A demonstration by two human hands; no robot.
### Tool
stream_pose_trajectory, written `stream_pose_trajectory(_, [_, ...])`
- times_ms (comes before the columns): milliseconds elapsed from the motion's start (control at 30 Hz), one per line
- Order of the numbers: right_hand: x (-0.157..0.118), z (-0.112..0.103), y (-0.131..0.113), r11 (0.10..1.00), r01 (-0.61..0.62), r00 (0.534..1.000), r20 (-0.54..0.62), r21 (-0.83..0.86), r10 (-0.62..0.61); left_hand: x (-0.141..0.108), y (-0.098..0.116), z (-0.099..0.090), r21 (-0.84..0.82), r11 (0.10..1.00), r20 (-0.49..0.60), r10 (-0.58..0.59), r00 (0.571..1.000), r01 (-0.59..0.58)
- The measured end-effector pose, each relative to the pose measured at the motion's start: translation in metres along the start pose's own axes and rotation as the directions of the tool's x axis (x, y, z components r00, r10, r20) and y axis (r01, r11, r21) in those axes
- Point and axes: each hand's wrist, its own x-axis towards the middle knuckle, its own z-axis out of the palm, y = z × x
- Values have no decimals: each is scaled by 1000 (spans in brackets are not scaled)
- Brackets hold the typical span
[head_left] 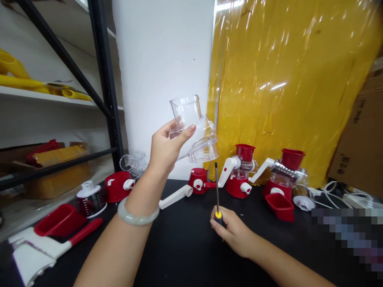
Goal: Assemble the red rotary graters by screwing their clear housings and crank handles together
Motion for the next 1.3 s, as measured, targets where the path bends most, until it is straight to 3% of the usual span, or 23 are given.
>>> stream_pose_trajectory(200, [0,2,-2,1000,-17,999,27,12,16,-2,3,-1,45,997,13,61,998,-61])
stream_pose_trajectory(767, [-1,1,-1,999,-26,999,30,33,25,-4,3,2,21,999,11,31,999,-32])
stream_pose_trajectory(1133, [-1,2,1,998,-26,1000,19,56,25,-2,-8,2,57,989,20,137,990,-138])
stream_pose_trajectory(1300, [0,2,3,998,-24,1000,15,51,24,-3,-8,4,54,990,22,130,991,-131])
